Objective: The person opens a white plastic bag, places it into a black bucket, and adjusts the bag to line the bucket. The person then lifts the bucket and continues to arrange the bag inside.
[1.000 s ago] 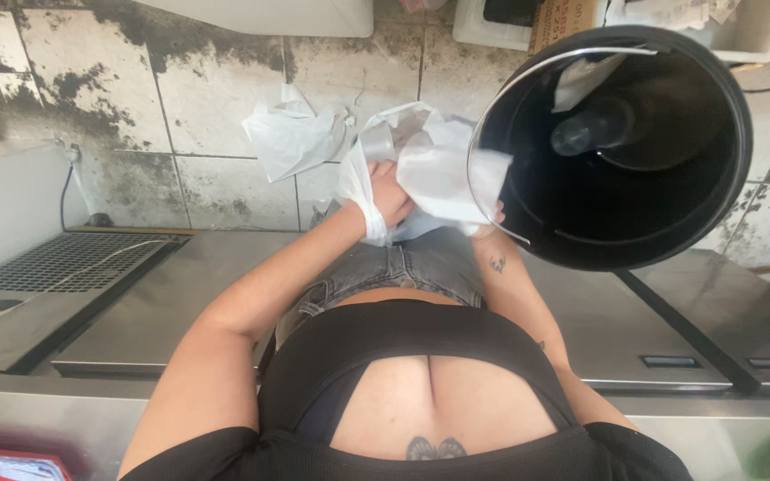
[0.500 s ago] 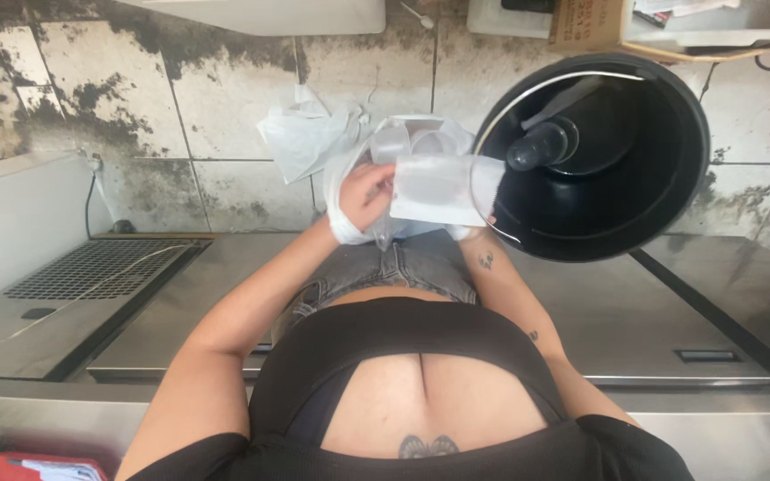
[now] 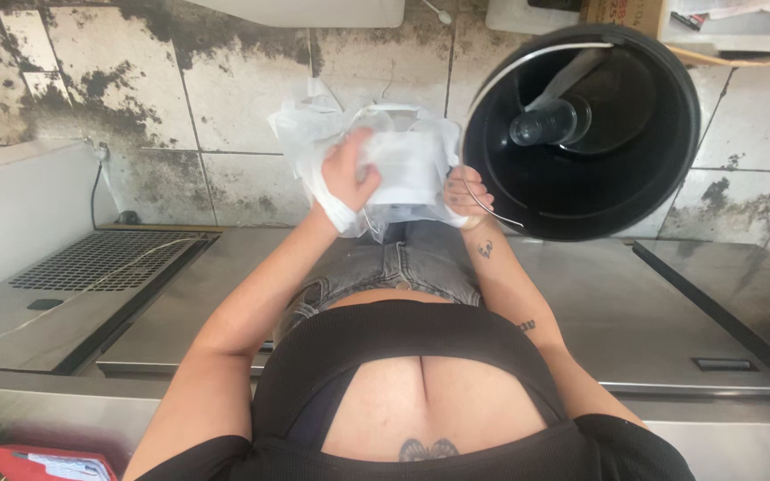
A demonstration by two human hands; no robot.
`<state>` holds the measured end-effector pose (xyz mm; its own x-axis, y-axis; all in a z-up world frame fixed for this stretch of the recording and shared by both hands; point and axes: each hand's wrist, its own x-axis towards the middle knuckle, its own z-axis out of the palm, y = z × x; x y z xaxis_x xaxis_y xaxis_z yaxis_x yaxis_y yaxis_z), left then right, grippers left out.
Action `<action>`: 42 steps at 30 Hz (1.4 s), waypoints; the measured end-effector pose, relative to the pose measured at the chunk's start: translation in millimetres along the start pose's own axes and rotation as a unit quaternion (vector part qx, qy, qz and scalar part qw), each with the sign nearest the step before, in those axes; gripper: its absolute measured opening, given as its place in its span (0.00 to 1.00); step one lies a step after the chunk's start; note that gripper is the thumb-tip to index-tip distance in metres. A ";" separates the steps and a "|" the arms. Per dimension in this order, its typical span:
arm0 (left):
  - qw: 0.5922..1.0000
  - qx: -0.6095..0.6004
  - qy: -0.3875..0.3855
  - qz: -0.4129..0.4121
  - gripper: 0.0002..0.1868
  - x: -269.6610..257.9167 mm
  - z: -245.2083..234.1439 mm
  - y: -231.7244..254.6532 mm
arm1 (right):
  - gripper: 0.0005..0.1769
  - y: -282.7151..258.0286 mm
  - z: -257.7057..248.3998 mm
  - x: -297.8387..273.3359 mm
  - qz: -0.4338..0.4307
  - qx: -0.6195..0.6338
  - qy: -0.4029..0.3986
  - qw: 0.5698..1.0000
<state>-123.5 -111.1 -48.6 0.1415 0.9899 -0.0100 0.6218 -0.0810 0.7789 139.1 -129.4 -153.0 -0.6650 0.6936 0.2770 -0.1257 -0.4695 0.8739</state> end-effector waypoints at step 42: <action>0.966 -0.052 -0.035 -0.251 0.30 54.8 92.5 -119.7 | 0.17 -107.3 -54.5 -75.8 -0.017 -0.224 0.624 0.749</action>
<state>-118.9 -57.9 -200.3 -0.1037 0.8906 -0.4429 0.5453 0.4233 0.7235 162.8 -161.4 -289.5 -0.7906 -0.2091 -0.5755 -0.2075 -0.7928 0.5731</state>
